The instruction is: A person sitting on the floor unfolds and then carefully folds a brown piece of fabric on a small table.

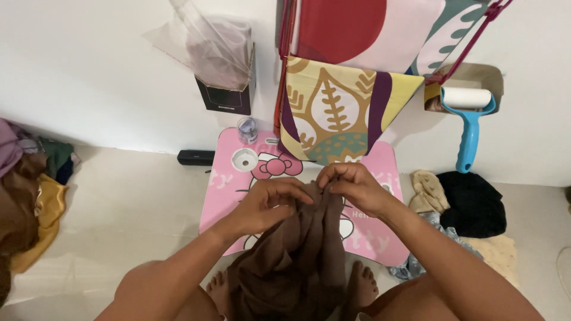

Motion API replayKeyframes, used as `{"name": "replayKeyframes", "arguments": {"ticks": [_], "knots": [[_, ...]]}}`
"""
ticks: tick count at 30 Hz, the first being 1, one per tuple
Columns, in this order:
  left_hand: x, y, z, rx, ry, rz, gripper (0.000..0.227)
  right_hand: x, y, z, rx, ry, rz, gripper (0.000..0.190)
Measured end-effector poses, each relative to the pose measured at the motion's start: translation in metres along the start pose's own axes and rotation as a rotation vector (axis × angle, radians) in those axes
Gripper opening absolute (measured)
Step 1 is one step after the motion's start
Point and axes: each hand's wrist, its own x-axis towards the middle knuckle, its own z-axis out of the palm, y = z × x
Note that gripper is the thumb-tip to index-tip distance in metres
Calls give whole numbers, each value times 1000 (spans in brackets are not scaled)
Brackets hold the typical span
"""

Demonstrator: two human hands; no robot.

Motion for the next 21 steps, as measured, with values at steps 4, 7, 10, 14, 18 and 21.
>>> {"name": "replayKeyframes", "arguments": {"ticks": [4, 7, 10, 14, 18, 21], "knots": [[6, -18, 14, 101, 209, -116, 29, -18, -13, 8, -110, 121, -91, 16], [14, -8, 29, 159, 236, -198, 49, -29, -19, 18, -132, 171, -127, 16], [21, -1, 39, 188, 248, -255, 41, -34, -26, 29, -171, 212, -156, 14], [25, -18, 37, 261, 301, -263, 19, -34, -23, 28, -223, 303, -194, 12], [37, -23, 47, 287, 340, -197, 17, -36, -7, 12, -294, 357, -168, 11], [36, -36, 39, 314, 379, -234, 16, -37, -14, 15, -305, 355, -147, 14]]}}
